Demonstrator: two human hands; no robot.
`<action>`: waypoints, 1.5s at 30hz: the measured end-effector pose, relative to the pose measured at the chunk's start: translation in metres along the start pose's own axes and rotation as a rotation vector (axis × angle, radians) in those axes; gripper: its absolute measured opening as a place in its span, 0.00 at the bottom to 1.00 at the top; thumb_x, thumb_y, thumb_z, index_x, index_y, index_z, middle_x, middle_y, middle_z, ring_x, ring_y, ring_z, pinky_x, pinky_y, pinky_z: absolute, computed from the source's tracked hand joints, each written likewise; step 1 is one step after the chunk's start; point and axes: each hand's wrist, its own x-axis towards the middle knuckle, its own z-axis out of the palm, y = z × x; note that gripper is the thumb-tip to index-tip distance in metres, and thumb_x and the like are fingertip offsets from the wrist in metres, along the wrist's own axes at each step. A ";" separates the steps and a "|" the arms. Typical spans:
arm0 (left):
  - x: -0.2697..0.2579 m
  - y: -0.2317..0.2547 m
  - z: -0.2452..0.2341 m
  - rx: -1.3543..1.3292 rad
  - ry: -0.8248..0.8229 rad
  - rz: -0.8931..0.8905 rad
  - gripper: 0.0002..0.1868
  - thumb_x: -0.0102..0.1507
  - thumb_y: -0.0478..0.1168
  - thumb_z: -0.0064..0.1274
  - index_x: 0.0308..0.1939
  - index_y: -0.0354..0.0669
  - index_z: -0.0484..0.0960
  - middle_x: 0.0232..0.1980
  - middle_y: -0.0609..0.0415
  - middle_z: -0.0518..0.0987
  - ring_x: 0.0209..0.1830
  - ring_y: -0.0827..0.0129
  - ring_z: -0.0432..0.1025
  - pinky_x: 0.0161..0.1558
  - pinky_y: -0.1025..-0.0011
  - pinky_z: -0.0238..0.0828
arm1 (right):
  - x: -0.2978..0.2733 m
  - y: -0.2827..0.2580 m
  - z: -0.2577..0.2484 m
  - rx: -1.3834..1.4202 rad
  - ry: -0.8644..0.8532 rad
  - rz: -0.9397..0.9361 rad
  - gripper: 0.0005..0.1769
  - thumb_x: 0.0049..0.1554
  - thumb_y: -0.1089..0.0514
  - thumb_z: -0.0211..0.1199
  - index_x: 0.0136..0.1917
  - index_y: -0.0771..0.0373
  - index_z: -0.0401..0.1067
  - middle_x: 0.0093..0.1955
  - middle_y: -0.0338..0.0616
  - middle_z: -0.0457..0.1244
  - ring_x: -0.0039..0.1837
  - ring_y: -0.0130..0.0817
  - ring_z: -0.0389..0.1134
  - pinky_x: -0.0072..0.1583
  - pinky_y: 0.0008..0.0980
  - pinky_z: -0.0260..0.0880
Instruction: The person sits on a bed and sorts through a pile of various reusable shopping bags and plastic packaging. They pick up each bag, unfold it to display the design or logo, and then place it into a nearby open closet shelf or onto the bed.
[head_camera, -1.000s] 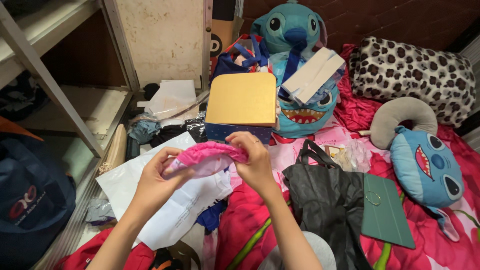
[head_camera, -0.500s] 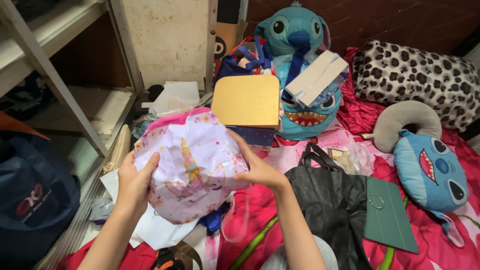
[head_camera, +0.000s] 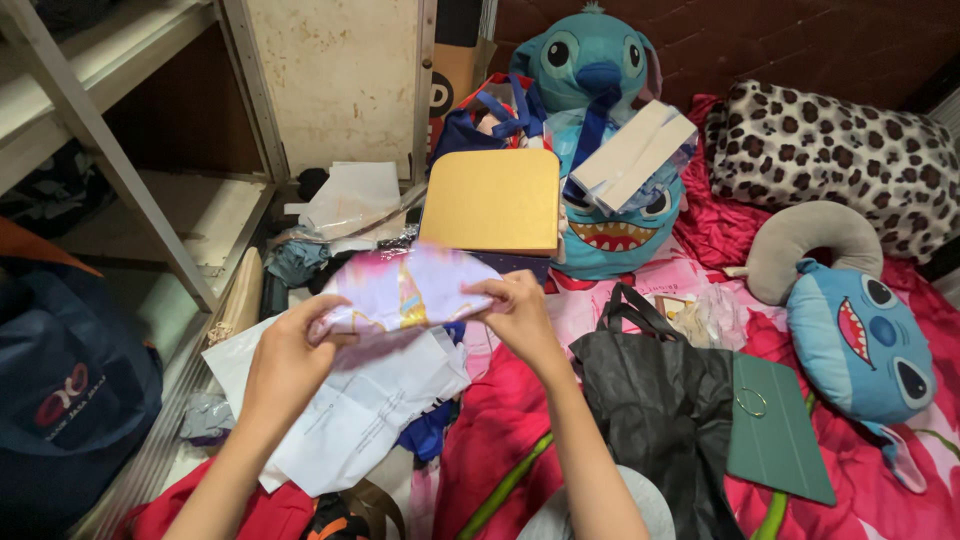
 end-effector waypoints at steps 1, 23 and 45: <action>-0.004 0.009 0.003 0.217 0.069 0.038 0.18 0.57 0.33 0.54 0.51 0.47 0.85 0.45 0.48 0.81 0.45 0.57 0.78 0.47 0.61 0.72 | -0.001 -0.004 0.001 -0.046 0.097 -0.092 0.21 0.39 0.58 0.81 0.48 0.48 0.82 0.43 0.45 0.65 0.53 0.42 0.64 0.55 0.33 0.66; -0.015 -0.013 0.049 -0.235 0.131 -0.167 0.18 0.58 0.38 0.58 0.49 0.40 0.71 0.34 0.45 0.84 0.29 0.58 0.81 0.31 0.64 0.76 | -0.051 -0.090 0.081 0.472 0.254 -0.253 0.23 0.56 0.64 0.73 0.65 0.64 0.76 0.67 0.55 0.65 0.64 0.44 0.70 0.62 0.39 0.71; 0.021 -0.095 0.014 -0.250 0.007 0.105 0.11 0.60 0.37 0.59 0.43 0.37 0.87 0.39 0.49 0.88 0.39 0.66 0.81 0.43 0.69 0.77 | -0.038 -0.037 0.119 0.798 -0.165 0.208 0.22 0.51 0.65 0.73 0.59 0.66 0.73 0.46 0.39 0.70 0.45 0.25 0.69 0.46 0.30 0.71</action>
